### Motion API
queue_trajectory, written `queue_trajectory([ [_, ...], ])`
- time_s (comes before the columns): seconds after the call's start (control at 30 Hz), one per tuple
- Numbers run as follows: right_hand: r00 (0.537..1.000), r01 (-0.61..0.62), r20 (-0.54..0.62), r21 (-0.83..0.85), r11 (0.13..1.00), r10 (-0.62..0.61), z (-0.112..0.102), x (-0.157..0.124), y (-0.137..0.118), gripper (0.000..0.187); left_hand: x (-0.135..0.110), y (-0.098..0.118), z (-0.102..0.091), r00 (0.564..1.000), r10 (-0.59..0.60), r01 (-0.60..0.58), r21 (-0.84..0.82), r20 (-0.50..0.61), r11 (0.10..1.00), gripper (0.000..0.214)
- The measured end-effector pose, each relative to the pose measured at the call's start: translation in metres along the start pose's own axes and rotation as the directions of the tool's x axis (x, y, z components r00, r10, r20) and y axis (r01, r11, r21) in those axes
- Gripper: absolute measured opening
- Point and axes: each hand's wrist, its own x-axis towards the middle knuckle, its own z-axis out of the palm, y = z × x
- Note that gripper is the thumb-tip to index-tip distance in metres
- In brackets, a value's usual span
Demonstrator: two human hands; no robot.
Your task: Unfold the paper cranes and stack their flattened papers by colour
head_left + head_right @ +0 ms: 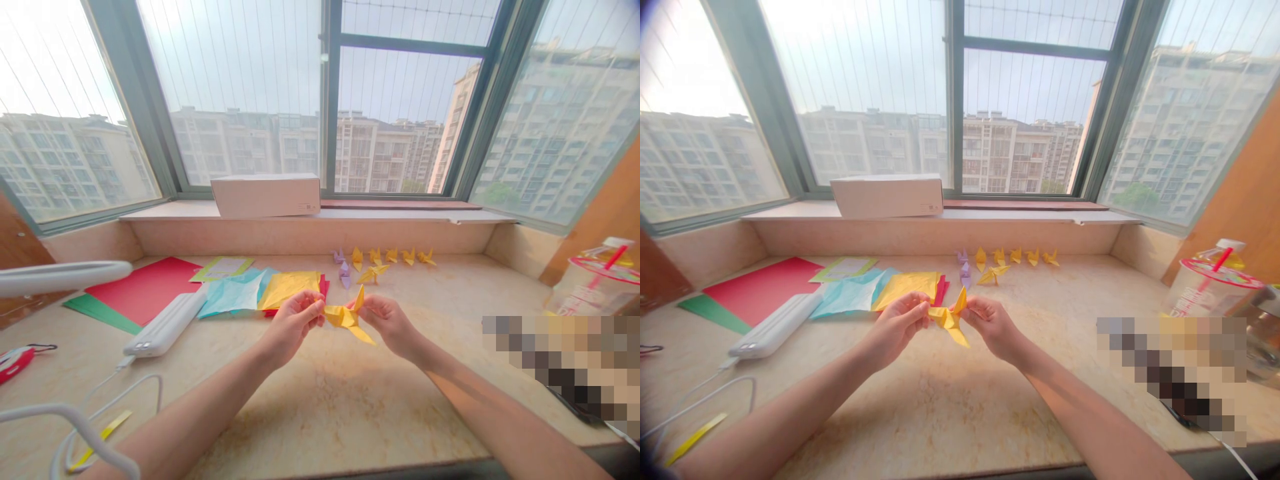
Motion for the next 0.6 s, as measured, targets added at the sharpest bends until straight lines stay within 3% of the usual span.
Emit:
queue_trajectory([
  [0.2,0.996,-0.077,-0.030,0.205,0.976,0.085,0.005,0.001,0.004,0.034,-0.005,0.002,0.006,0.998,-0.054,0.056,-0.071,0.023,0.996,0.033],
  [0.37,0.995,-0.053,-0.067,0.261,0.964,0.073,0.006,0.004,-0.001,0.030,-0.009,0.003,0.011,0.994,-0.049,0.048,0.014,0.100,0.999,0.049],
  [0.6,0.998,-0.066,0.041,0.275,0.959,0.057,0.006,-0.002,-0.010,0.021,-0.007,0.001,0.008,0.992,0.017,-0.030,0.101,0.128,0.994,0.053],
])
